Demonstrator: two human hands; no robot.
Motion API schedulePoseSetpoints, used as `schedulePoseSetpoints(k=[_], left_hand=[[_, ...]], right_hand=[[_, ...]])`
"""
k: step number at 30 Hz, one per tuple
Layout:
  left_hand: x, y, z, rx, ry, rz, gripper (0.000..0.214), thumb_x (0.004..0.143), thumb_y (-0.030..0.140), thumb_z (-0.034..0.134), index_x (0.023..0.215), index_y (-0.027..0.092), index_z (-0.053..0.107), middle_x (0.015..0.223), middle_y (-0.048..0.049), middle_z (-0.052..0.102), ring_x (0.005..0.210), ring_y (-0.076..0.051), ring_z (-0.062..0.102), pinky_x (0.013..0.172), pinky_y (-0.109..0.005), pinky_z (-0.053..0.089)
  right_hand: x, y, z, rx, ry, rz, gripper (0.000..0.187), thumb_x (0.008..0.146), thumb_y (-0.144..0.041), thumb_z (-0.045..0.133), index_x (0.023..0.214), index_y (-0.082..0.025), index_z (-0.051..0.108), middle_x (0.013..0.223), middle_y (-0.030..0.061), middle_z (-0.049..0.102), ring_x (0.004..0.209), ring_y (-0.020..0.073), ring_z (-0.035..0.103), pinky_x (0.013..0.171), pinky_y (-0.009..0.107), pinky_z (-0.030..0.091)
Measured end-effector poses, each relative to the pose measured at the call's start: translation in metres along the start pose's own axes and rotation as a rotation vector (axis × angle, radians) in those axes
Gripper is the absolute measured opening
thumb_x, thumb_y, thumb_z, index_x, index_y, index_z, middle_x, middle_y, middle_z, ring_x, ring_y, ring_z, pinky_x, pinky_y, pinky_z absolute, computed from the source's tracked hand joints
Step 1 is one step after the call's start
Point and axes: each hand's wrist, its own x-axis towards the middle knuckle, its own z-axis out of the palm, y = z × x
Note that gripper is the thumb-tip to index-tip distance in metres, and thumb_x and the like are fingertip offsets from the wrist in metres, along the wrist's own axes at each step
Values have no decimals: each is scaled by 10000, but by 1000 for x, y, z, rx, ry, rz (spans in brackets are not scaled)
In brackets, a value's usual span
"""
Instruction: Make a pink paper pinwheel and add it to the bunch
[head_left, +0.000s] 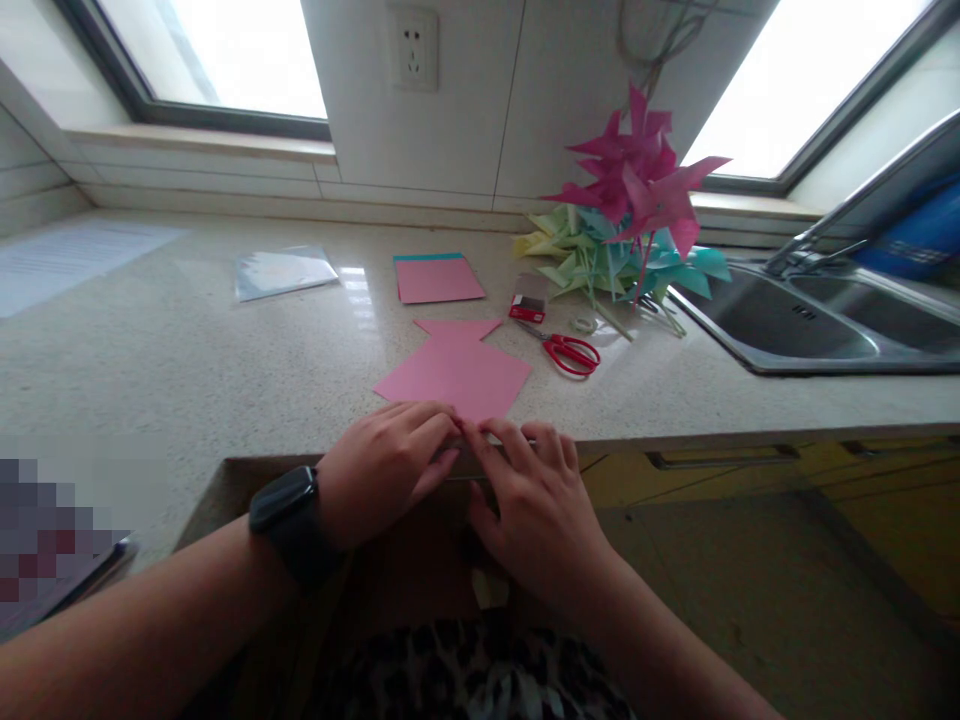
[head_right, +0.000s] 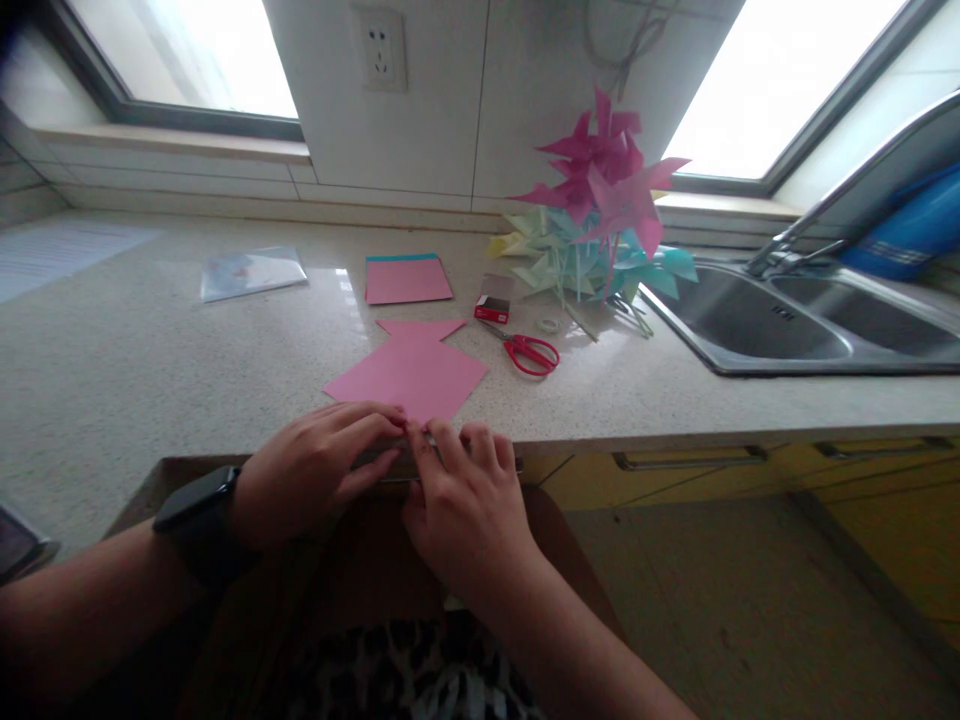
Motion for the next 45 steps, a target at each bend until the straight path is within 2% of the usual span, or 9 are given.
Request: schedulePoseSetpoints(k=[4, 7, 12, 23, 38, 40, 43, 45], left_hand=[[0, -2, 1, 27, 33, 42, 139, 958, 183, 563, 1036, 137, 668, 1127, -123, 717, 1043, -257, 684, 927, -439, 573], [-1, -1, 1, 35, 44, 56, 159, 956, 186, 568, 1063, 134, 674, 1147, -124, 717, 1059, -258, 683, 943, -441, 571], [-1, -1, 1, 40, 37, 42, 162, 954, 197, 569, 1055, 139, 681, 1154, -124, 717, 1048, -259, 686, 932, -440, 576], [1, -1, -2, 27, 5, 34, 180, 963, 220, 552, 1112, 184, 646, 1137, -94, 710, 1027, -232, 690, 898, -391, 576], [2, -1, -1, 119, -30, 62, 177, 971, 206, 525, 1085, 159, 653, 1124, -109, 705, 992, -237, 692, 842, -377, 577], [3, 0, -2, 144, -39, 65, 175, 971, 206, 520, 1082, 165, 649, 1118, -99, 702, 1009, -237, 682, 915, -411, 548], [3, 2, -3, 191, -35, 66, 176, 968, 204, 517, 1090, 191, 642, 1127, -68, 699, 1055, -245, 663, 1080, -527, 413], [3, 3, -5, 199, -37, 55, 170, 958, 209, 529, 1085, 196, 641, 1128, -61, 698, 1086, -257, 646, 1099, -550, 374]], right_hand=[[-1, 2, 1, 25, 9, -1, 542, 927, -268, 549, 1456, -170, 491, 1343, 65, 604, 1077, 306, 444, 927, 491, 354], [-1, 5, 2, 50, 25, 5, 489, 929, -244, 554, 1408, -153, 529, 1334, 67, 615, 1089, 292, 457, 946, 479, 359], [0, 10, 2, 37, 57, -13, 435, 931, -233, 561, 1362, -175, 570, 1348, 72, 607, 1103, 284, 476, 976, 478, 364], [4, 17, 0, 70, 40, -54, 401, 946, -245, 540, 1336, -191, 614, 1280, 84, 616, 1084, 283, 483, 987, 477, 403], [2, 15, 1, 94, 47, -42, 501, 901, -257, 584, 1394, -170, 576, 1305, 125, 557, 1110, 313, 445, 994, 499, 414], [3, 15, 1, 97, 40, -42, 512, 897, -269, 588, 1399, -167, 571, 1305, 120, 563, 1106, 315, 446, 999, 506, 409], [4, 15, 0, 97, 27, -42, 499, 900, -278, 581, 1385, -165, 581, 1311, 111, 572, 1107, 314, 453, 999, 506, 406], [5, 15, -2, 94, 27, -46, 473, 907, -275, 567, 1365, -161, 596, 1297, 109, 585, 1100, 309, 463, 989, 496, 411]])
